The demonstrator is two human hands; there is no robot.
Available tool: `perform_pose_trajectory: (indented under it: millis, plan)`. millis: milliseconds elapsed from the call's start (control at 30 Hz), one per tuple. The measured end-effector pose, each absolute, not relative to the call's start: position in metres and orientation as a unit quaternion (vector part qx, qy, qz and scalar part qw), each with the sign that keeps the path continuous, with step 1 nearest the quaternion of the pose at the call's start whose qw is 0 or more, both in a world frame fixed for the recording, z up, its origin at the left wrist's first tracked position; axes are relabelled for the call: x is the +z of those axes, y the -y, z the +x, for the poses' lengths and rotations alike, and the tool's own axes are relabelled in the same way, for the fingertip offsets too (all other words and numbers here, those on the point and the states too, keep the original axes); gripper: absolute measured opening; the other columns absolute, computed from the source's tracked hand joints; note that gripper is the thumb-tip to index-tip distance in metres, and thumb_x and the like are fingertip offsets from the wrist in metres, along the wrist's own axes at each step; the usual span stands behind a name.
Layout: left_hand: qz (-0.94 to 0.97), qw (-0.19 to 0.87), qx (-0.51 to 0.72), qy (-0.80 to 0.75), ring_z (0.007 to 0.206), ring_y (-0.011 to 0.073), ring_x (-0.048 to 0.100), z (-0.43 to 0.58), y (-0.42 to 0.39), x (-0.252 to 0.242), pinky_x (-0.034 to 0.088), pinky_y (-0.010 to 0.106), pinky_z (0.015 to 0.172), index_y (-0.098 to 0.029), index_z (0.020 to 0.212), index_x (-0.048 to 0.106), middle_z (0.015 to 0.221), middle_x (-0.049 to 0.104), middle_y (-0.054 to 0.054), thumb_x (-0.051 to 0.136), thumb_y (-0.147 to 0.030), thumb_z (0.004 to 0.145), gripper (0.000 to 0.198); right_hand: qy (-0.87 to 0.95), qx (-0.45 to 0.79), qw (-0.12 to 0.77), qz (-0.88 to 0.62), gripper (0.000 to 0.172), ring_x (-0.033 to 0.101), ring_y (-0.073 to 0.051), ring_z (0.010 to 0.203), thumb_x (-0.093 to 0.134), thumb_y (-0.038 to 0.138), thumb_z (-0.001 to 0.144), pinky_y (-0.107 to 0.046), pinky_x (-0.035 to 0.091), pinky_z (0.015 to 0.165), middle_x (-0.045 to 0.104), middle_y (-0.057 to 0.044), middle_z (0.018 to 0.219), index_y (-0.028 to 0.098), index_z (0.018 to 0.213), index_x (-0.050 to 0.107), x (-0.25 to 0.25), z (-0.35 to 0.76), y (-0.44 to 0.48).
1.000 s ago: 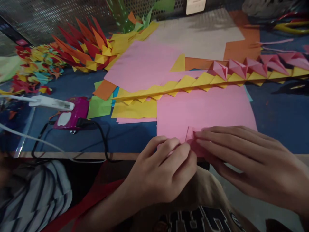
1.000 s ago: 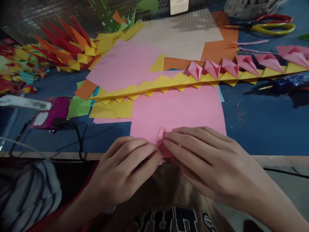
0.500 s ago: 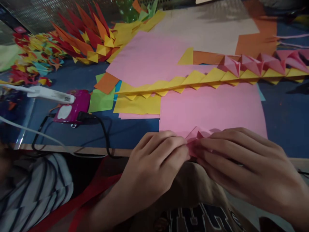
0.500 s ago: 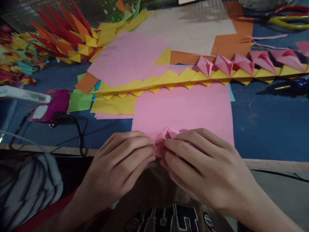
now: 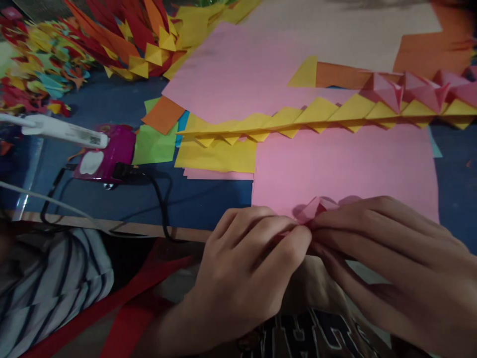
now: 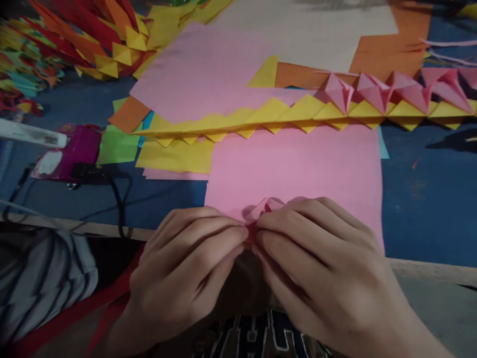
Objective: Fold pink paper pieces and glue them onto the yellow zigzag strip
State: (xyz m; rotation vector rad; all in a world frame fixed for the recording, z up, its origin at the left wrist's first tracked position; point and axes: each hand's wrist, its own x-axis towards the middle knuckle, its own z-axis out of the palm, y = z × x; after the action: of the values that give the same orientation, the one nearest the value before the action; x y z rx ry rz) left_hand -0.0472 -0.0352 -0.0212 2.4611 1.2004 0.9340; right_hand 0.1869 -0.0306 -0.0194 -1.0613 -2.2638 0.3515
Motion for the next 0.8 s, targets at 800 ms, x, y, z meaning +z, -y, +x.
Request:
perform_pose_trajectory:
  millis: [800]
  plan:
    - [0.79, 0.229, 0.321, -0.47, 0.108, 0.0145, 0.062, -0.044, 0.04, -0.018, 0.055, 0.032, 0.104, -0.016, 0.118, 0.073, 0.11, 0.076, 0.0, 0.073, 0.001, 0.097, 0.027, 0.796, 0.196, 0.289, -0.495, 0.018, 0.073, -0.023, 0.121, 0.07, 0.022, 0.104, -0.04, 0.061, 0.103, 0.079, 0.003, 0.12, 0.031, 0.118, 0.077, -0.014, 0.192, 0.035]
